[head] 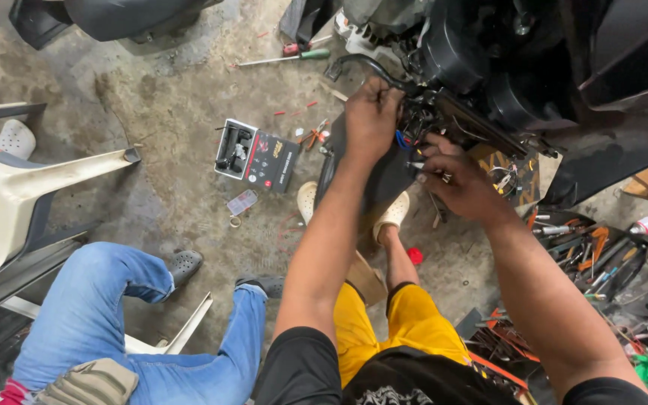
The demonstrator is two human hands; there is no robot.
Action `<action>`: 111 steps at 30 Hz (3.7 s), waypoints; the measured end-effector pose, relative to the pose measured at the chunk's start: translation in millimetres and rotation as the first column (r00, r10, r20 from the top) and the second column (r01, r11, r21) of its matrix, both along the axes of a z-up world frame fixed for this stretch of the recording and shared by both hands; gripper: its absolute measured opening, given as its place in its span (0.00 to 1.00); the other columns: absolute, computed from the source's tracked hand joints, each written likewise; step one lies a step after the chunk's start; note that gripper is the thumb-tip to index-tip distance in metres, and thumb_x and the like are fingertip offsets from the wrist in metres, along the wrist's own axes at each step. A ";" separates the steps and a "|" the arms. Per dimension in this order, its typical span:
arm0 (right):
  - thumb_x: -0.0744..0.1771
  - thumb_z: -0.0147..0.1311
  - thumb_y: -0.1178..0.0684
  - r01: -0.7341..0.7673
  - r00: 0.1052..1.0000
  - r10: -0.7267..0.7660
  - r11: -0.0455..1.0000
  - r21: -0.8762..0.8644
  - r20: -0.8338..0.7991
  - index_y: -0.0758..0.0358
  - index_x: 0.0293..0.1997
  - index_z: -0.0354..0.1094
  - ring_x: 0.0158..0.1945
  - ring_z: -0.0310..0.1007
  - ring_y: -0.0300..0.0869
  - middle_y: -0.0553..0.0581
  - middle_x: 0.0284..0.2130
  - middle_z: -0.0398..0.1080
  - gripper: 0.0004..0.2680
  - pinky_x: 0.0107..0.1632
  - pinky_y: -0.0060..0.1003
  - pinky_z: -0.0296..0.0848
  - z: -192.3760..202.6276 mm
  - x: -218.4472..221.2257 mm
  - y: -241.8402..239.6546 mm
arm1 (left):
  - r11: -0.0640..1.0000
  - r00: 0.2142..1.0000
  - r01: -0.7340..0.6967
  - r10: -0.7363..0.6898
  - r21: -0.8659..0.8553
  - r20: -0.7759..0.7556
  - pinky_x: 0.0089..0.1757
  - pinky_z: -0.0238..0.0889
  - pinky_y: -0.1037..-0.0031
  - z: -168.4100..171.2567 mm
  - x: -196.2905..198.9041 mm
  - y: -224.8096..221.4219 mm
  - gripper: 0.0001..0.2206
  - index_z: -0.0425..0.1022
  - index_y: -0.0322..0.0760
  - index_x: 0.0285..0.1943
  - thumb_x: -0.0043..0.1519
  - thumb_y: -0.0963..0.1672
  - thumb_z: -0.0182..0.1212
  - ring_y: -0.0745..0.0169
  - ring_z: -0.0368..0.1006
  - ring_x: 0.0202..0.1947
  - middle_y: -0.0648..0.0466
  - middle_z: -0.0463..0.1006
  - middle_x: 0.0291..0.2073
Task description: Repairing the electrical wiring on a motorcycle's front panel by connecting and taping wires.
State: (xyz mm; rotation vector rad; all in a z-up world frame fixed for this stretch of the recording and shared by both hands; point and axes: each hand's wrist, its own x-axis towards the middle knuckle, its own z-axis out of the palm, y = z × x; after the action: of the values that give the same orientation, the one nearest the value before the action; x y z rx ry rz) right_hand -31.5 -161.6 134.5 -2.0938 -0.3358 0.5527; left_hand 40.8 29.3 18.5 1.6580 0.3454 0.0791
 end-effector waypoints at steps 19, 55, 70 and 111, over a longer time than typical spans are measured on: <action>0.65 0.70 0.49 0.419 0.906 -0.411 0.847 -0.327 0.098 0.59 0.56 0.73 0.45 0.79 0.70 0.72 0.39 0.77 0.16 0.43 0.65 0.78 -57.9 -63.2 -62.7 | 0.954 0.933 0.249 -0.282 -0.166 -0.223 0.39 0.76 0.65 -8.7 -64.1 -13.7 0.15 0.84 0.39 0.58 0.63 0.44 0.74 0.61 0.76 0.37 0.47 0.80 0.35; 0.72 0.62 0.42 0.259 0.943 -0.189 0.933 -0.249 0.272 0.66 0.45 0.82 0.49 0.80 0.66 0.68 0.42 0.81 0.14 0.53 0.57 0.79 -18.9 -18.8 -13.2 | 0.803 0.942 0.056 -0.239 -0.594 -0.235 0.34 0.83 0.65 39.7 -55.4 -17.6 0.09 0.75 0.29 0.50 0.71 0.43 0.58 0.53 0.85 0.35 0.44 0.80 0.35; 0.68 0.61 0.48 0.225 0.539 0.219 0.893 -0.389 0.813 0.55 0.36 0.77 0.37 0.77 0.44 0.52 0.44 0.76 0.06 0.37 0.38 0.73 -45.0 -26.9 -5.0 | 0.741 0.946 -0.160 -0.073 -0.652 -0.316 0.35 0.81 0.74 1.0 -72.0 -39.0 0.15 0.71 0.24 0.59 0.67 0.40 0.65 0.61 0.80 0.33 0.48 0.77 0.36; 0.67 0.65 0.49 0.203 0.938 -0.048 0.878 -0.433 0.342 0.52 0.52 0.78 0.40 0.81 0.66 0.59 0.55 0.73 0.09 0.41 0.61 0.81 -4.9 -20.1 30.6 | 0.995 0.925 0.044 -0.072 -0.085 -0.372 0.45 0.75 0.59 70.6 -78.8 -31.8 0.12 0.86 0.40 0.53 0.64 0.46 0.69 0.49 0.84 0.44 0.45 0.87 0.38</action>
State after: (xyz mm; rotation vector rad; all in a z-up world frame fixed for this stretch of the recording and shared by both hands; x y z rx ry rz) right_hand -51.6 -131.0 129.6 -2.6613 -0.2632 0.2158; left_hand -38.1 -2.5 89.1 1.6029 0.5814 -0.2978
